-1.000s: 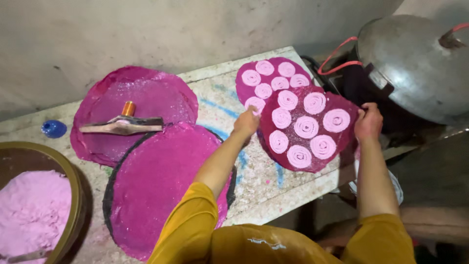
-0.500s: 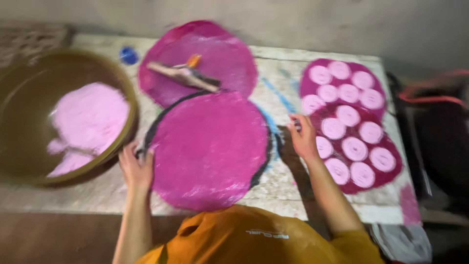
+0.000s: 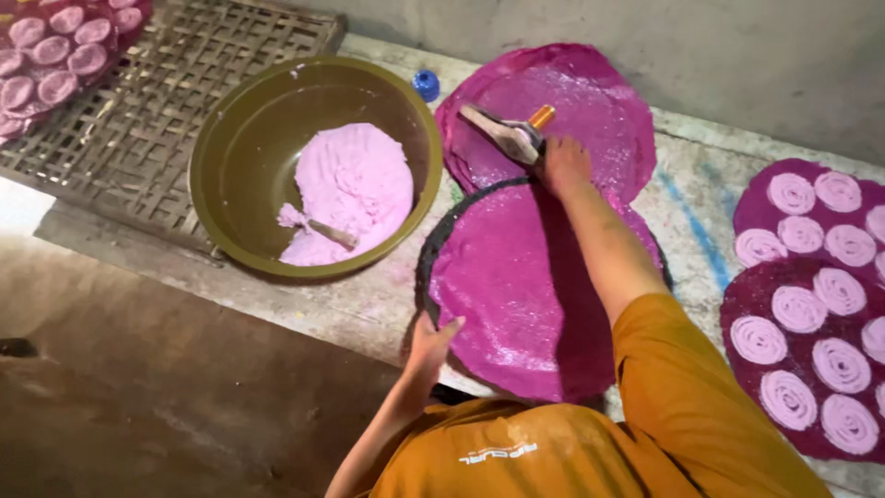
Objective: The person scoops pink dough from a bowl and uses a wooden press to form spiral shapes on a glittery purple mat. The formed spirals are arranged in rows on the mat as the process continues.
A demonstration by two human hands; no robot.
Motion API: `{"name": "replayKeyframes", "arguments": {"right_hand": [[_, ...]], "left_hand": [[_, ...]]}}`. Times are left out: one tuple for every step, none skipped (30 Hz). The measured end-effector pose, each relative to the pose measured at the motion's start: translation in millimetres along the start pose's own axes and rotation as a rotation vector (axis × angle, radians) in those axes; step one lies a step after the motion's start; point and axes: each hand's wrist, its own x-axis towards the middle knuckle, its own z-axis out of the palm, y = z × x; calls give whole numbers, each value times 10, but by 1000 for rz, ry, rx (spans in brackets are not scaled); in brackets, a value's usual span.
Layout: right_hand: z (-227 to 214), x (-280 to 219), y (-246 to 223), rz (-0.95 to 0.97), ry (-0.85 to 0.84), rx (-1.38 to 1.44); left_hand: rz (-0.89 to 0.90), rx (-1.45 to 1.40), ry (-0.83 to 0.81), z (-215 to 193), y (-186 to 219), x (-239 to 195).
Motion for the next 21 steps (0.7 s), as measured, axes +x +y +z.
{"name": "replayKeyframes", "arguments": {"right_hand": [[-34, 14, -11, -5, -28, 19], [-101, 32, -19, -10, -57, 38], [-189, 10, -4, -5, -88, 56], [-298, -14, 19, -5, -93, 61], [-407, -89, 70, 2, -101, 68], [-518, -194, 139, 9, -108, 75], [-631, -339, 216, -2, -11, 148], [-709, -481, 315, -13, 88, 219], [-798, -651, 422, -40, 146, 339], [-870, -856, 539, -66, 208, 457], [-928, -1097, 641, -91, 218, 651], [-975, -1363, 712, -114, 232, 845], [-1039, -1605, 764, 13, 163, 1005], [-1089, -1844, 773, 142, 92, 1161], [-1134, -2068, 748, 205, 74, 1281], [-1204, -2311, 728, 270, 56, 1400], [-1254, -2510, 686, 233, 41, 1484], [-1299, -2702, 645, 196, 27, 1568], [-1313, -2841, 602, 158, 10, 1652], [-1314, -2953, 557, 165, -23, 1694], [-1320, -3085, 511, 170, -54, 1735]], "left_hand": [[86, -88, -53, 7, -47, 17], [171, -176, -107, -9, -83, 50], [174, -138, -102, -22, -134, 73], [176, -101, -98, -28, -176, 99], [174, -59, -96, -52, -210, 102], [171, -56, -116, -74, -228, 107], [164, -52, -136, -105, -226, 113], [157, -48, -157, -133, -201, 141], [165, 0, -142, -144, -164, 176], [174, 48, -129, -158, -120, 214], [181, 94, -115, -172, -88, 238], [133, 112, -88, -190, -45, 279], [90, 128, -56, -210, 17, 348], [46, 145, -23, -234, 72, 408], [87, 149, -65, -245, 131, 483], [126, 152, -106, -252, 182, 551], [168, 154, -144, -248, 226, 611], [225, 199, -181, -231, 268, 671], [282, 246, -214, -216, 319, 735], [341, 293, -246, -198, 366, 781], [403, 391, -160, -181, 400, 796]]}}
